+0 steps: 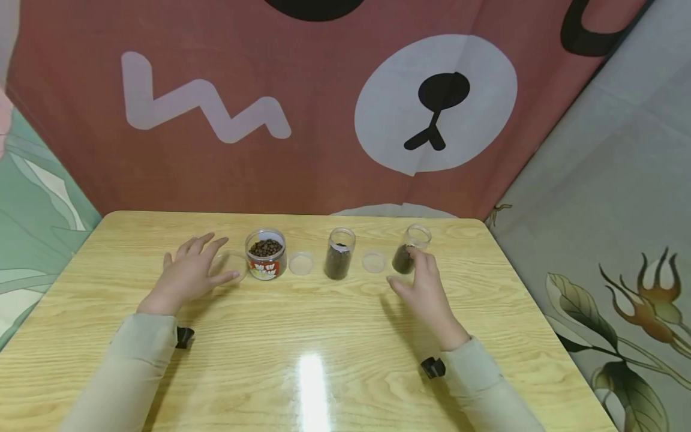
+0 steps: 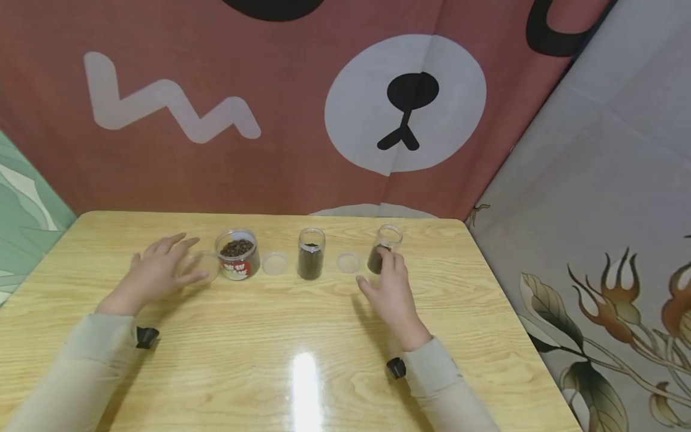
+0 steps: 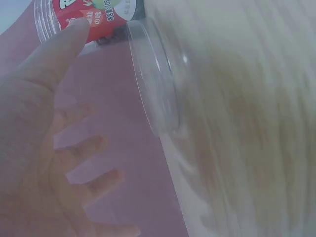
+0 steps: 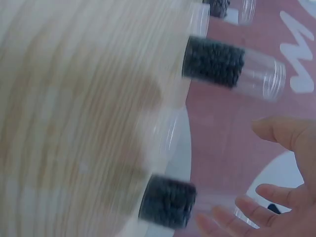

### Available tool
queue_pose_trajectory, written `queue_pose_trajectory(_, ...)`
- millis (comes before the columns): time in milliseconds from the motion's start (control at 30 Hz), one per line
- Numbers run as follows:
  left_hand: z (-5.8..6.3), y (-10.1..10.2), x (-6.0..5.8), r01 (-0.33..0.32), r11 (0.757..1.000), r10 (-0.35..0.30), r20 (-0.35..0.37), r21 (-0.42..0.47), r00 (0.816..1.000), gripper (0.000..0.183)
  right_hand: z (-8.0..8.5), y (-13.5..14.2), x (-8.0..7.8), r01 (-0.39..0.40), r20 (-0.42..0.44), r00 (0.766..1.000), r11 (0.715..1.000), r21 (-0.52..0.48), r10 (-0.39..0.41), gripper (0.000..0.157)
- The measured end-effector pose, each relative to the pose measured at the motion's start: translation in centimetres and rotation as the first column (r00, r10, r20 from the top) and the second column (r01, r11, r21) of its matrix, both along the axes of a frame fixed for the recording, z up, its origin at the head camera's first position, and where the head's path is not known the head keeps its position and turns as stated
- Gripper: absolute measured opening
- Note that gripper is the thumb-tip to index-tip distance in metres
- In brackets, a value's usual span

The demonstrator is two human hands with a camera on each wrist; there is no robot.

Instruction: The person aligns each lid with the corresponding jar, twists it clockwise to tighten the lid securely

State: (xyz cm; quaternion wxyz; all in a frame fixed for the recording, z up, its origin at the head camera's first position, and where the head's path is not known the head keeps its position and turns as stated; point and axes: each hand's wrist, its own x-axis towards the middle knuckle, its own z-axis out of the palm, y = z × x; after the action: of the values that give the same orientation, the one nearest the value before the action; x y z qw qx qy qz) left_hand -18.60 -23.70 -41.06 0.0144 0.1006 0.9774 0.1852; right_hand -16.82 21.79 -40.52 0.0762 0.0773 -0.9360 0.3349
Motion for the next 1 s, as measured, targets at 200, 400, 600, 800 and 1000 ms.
queue_pose_trajectory(200,0.1,0.3,0.0,0.002,1.000,-0.002,-0.023,0.000,1.000,0.084,-0.1,-2.2,0.2,-0.061,-0.017,0.998,0.997,-0.039,0.060,0.072)
queue_pose_trajectory(400,0.3,0.6,0.1,0.008,1.000,-0.008,-0.040,-0.003,0.999,0.083,0.0,-4.3,0.4,-0.109,-0.082,0.991,0.991,-0.078,0.103,0.063)
queue_pose_trajectory(600,0.5,1.0,0.2,0.024,1.000,-0.024,-0.054,0.004,0.998,0.081,-0.1,-6.0,0.7,-0.157,-0.109,0.984,0.978,-0.135,0.143,0.057)
queue_pose_trajectory(800,0.2,1.1,0.1,0.051,0.999,-0.051,-0.072,0.009,0.996,0.081,-0.4,-7.8,0.8,-0.201,-0.116,0.977,0.961,-0.190,0.182,0.055)
queue_pose_trajectory(1000,-0.2,1.2,-0.1,0.061,0.998,-0.060,-0.045,0.029,0.997,0.081,-0.5,-9.8,1.1,-0.267,-0.090,0.963,0.936,-0.228,0.253,0.055)
